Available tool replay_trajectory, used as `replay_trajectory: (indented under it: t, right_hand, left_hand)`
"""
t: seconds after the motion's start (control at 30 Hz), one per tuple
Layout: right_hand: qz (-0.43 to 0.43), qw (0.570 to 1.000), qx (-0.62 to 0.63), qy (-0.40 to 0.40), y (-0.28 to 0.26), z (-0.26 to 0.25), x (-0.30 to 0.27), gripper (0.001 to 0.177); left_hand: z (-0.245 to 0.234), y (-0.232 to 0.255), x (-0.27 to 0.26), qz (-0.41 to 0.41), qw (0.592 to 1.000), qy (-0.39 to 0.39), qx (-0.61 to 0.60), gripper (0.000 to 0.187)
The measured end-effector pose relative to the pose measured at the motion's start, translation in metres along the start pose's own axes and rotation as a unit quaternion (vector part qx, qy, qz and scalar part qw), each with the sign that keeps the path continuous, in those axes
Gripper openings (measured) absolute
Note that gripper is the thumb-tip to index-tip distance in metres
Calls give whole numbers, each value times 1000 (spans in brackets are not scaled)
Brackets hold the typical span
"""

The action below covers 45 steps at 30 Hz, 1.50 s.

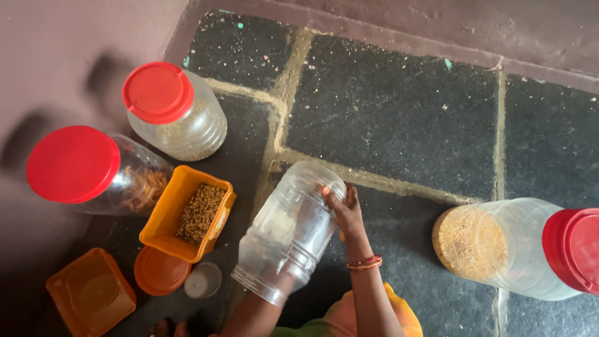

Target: The person sits on the floor and transfers grains from a small orange container into a clear plastic jar using a small scoop. The person also wipes the jar with a cloth before pouring the grains.

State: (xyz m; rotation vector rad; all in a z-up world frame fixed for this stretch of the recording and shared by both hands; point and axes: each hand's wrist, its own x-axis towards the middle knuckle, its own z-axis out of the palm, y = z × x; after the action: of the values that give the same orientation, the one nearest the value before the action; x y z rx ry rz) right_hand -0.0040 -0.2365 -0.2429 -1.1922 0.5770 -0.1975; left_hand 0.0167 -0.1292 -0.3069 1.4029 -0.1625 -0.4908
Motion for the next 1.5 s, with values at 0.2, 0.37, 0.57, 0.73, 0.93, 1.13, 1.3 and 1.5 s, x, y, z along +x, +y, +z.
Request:
replay_trajectory:
  t: [0.2,0.37,0.57,0.73,0.93,1.13,1.3,1.5]
  right_hand:
    - [2,999,-26,25,-8,-1,-5,69]
    - [-26,999,1,23,-15,6,-6,70]
    - [-24,1000,13,9,-17,1,-6,71]
    - [39,997,-4,64,-21,-5,-1,74]
    - [-29,998,-44,23,-22,-9,-4,74]
    - [10,996,-84,41,-33,1,-11,74]
    - [2,999,-34,42,-29,3,-11,71]
    - [-21,998,30,50,-10,-4,5,65]
  left_hand:
    - [-7,-9,-3,-8,1000,2,6,40]
    - [-13,2,2,-14,999,-11,35,40]
    - [-17,5,9,24,997,27,-67,41]
    - [-30,-7,-32,-49,996,-44,52,41]
    - [-55,29,-25,-4,1000,-10,-1,42]
    - [-67,61,-27,39,997,23,-59,42]
    - [-68,16,-47,-15,1000,6,-15,43]
    - [-66,-18,-46,-36,995,-46,85,43]
